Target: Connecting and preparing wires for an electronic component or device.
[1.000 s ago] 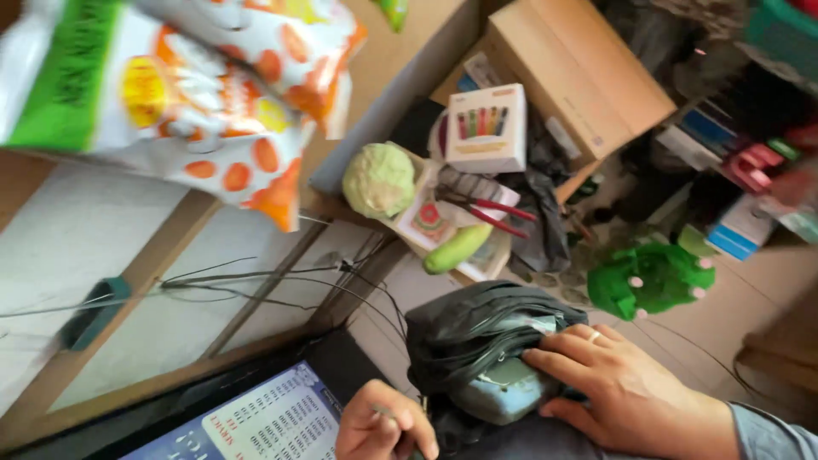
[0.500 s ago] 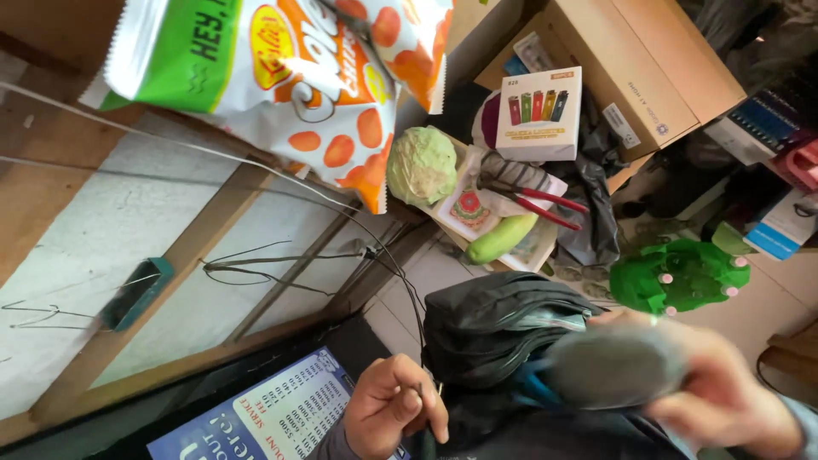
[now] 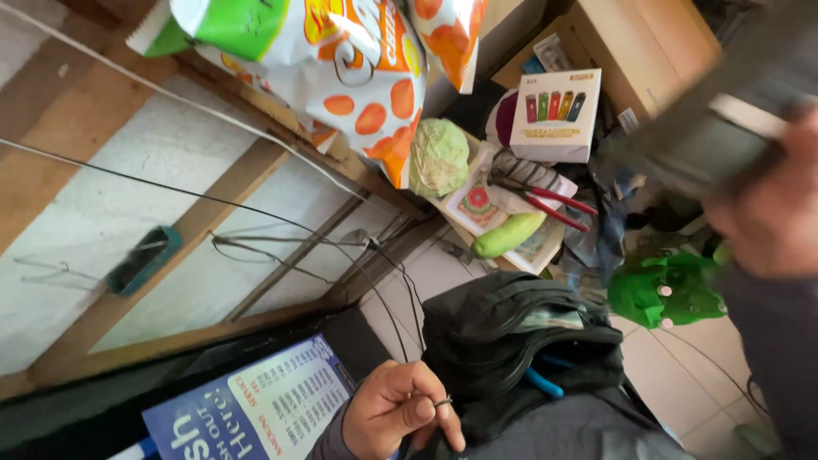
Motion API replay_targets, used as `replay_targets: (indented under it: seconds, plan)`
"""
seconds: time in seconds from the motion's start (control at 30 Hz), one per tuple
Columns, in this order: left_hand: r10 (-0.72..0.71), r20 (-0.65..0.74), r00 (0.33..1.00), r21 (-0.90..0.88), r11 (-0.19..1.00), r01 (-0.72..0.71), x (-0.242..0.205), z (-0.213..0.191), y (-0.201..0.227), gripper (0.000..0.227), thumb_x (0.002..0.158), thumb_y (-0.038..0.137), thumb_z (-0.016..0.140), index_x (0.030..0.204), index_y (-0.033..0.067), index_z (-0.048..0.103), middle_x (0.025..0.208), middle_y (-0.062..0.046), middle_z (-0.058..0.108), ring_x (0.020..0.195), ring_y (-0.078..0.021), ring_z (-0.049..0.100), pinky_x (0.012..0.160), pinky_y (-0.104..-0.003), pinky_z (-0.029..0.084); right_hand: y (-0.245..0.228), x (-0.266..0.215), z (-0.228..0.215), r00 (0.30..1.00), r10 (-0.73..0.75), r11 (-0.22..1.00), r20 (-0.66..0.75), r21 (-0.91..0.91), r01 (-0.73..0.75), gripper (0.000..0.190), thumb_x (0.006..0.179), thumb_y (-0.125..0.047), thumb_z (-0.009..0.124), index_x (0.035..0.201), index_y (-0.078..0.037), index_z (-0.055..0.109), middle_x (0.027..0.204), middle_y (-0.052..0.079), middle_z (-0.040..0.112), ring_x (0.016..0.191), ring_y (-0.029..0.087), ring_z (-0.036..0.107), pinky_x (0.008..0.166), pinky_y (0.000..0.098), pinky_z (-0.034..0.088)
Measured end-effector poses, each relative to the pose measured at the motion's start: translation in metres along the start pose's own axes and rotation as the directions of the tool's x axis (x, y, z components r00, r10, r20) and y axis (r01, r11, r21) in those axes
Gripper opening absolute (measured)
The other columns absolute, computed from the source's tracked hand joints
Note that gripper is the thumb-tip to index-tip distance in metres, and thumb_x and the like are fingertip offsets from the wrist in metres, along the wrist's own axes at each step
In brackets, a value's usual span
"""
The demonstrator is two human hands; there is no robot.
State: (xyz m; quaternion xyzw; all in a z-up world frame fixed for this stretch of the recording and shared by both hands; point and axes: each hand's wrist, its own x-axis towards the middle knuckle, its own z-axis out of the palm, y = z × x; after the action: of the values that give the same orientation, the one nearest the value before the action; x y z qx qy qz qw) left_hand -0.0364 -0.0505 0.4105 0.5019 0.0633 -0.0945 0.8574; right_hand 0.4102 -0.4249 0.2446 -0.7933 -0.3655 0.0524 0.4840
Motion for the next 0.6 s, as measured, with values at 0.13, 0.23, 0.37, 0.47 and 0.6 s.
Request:
replay_targets:
  seconds: [0.13,0.23,0.37,0.47,0.6]
  plan:
    - [0.058,-0.071,0.996,0.008,0.998,-0.058,0.000,0.000,-0.014,0.026,0.111,0.025,0.057,0.104,-0.0004,0.058,0.094,-0.023,0.076,0.056,-0.0122,0.055,0.054,-0.025,0.045,-0.081,0.081,0.081,0.991,0.071,0.994,-0.114,-0.072,-0.080,0.030,0.109,-0.025,0.078,0.108,0.001,0.064,0.090,0.013,0.064,0.077,0.025,0.059,0.068,0.0373,0.048]
    - [0.105,-0.245,0.964,0.019,0.994,-0.104,0.003,0.000,-0.027,0.024,0.109,0.024,0.057,0.103,0.0005,0.058,0.092,-0.020,0.076,0.056,-0.0104,0.055,0.055,-0.023,0.045,-0.110,0.100,0.125,0.995,0.076,0.993,-0.067,-0.091,-0.082,0.030,0.104,-0.026,0.078,0.111,0.001,0.065,0.091,0.014,0.066,0.078,0.028,0.063,0.070,0.0398,0.051]
    - [0.181,-0.620,0.764,0.206,0.976,-0.064,0.021,-0.008,-0.038,0.018,0.106,0.019,0.056,0.102,0.0019,0.060,0.080,-0.012,0.071,0.055,-0.0063,0.049,0.051,-0.020,0.040,-0.099,0.099,0.155,0.988,0.001,0.922,0.158,-0.382,0.060,0.043,0.092,-0.037,0.078,0.111,0.001,0.069,0.096,0.024,0.069,0.085,0.042,0.067,0.075,0.0512,0.053]
    - [0.284,-0.684,0.671,0.335,0.941,-0.057,0.037,-0.035,-0.069,0.014,0.104,0.015,0.060,0.103,0.0011,0.063,0.082,-0.006,0.066,0.065,-0.0071,0.053,0.061,-0.022,0.044,-0.072,0.091,0.169,0.966,0.087,0.874,0.242,-0.484,0.042,0.048,0.092,-0.047,0.073,0.106,-0.002,0.069,0.095,0.024,0.070,0.089,0.044,0.069,0.079,0.0525,0.054]
    - [0.368,-0.677,0.637,0.494,0.869,0.022,0.069,-0.058,-0.089,0.015,0.098,0.015,0.070,0.101,0.0015,0.064,0.085,-0.002,0.066,0.075,-0.0076,0.060,0.069,-0.024,0.050,-0.090,0.099,0.182,0.949,0.125,0.886,0.289,-0.463,0.024,0.047,0.091,-0.046,0.072,0.112,-0.003,0.068,0.095,0.025,0.070,0.089,0.044,0.069,0.079,0.0523,0.055]
